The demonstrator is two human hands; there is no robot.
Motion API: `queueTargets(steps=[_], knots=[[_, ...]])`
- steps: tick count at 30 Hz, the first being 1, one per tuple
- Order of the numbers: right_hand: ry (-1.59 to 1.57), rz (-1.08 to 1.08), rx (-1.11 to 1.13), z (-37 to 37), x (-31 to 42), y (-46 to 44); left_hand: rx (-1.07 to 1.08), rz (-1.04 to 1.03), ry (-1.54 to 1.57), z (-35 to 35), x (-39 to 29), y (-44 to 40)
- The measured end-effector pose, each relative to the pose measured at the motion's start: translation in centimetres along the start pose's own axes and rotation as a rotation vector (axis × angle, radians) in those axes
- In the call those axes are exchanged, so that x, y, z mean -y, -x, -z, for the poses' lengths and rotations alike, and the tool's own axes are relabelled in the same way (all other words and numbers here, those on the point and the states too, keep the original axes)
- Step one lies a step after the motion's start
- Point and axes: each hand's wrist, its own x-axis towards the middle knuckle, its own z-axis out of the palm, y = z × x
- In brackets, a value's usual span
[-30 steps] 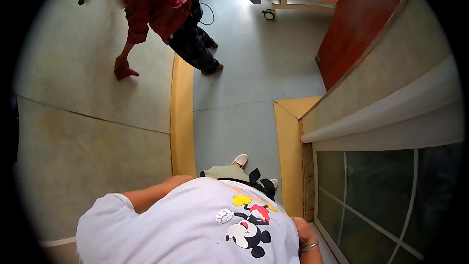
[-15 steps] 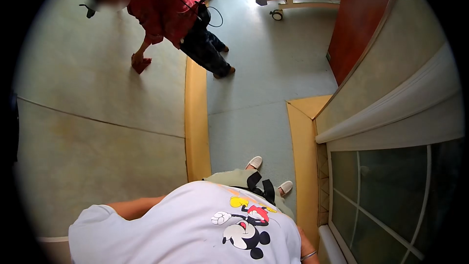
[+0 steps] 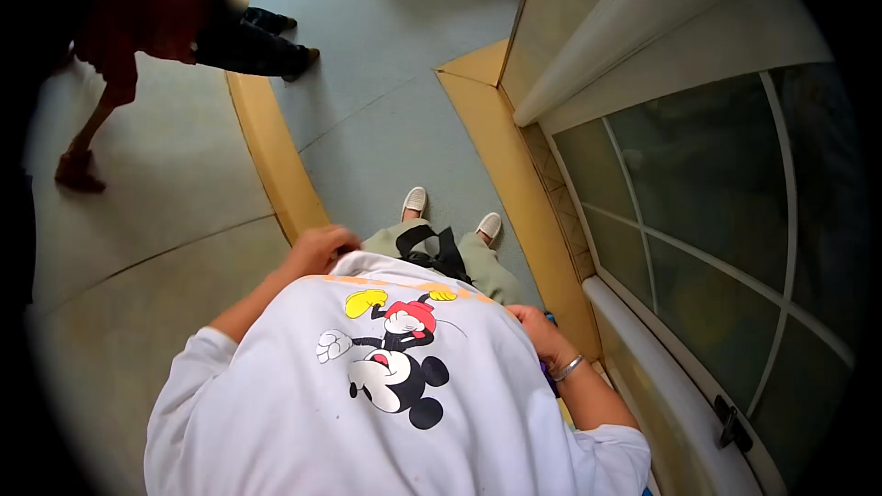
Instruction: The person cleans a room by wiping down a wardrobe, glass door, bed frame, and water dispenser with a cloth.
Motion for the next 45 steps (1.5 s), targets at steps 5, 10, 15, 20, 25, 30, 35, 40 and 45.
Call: queueTargets(steps=[5, 10, 15, 20, 25, 30, 35, 40, 45], knots=[[0.04, -0.021, -0.052, 1.6, -0.8, -3.0, 0.332, -0.543, 0.062, -2.3, -5.3, -7.3], [0.067, 0.091, -0.24, -0.3, 0.7, -2.6, 0.456, -0.838, 0.224, -3.3, -4.2, -7.0], [0.028, 0.239, -0.246, -1.9, 2.2, -4.3, 0.373, -0.605, 0.524, -1.9, -2.3, -3.6], [0.206, 0.239, -0.206, -2.9, 2.4, -7.2, 0.338, -0.163, 0.578, -1.0, -2.3, -3.5], [0.357, 0.192, -0.166, -2.7, 2.0, -7.3, 0.254, 0.201, 0.221, -1.5, -2.7, -5.9], [0.503, 0.411, -0.138, -3.6, 3.5, -6.7, 0.479, -0.256, -0.173, -1.2, -2.9, -5.9], [0.805, 0.582, -0.041, -3.5, 5.2, -6.0, 0.39, -0.434, -0.093, -1.0, -3.4, -5.8], [0.971, 0.668, 0.01, -2.7, 5.7, -6.6, 0.393, -0.753, 0.04, -0.7, -4.0, -5.8], [1.221, 0.571, -0.178, -3.0, 6.8, -6.0, 0.42, -0.695, 0.14, 0.2, -4.7, -4.8]])
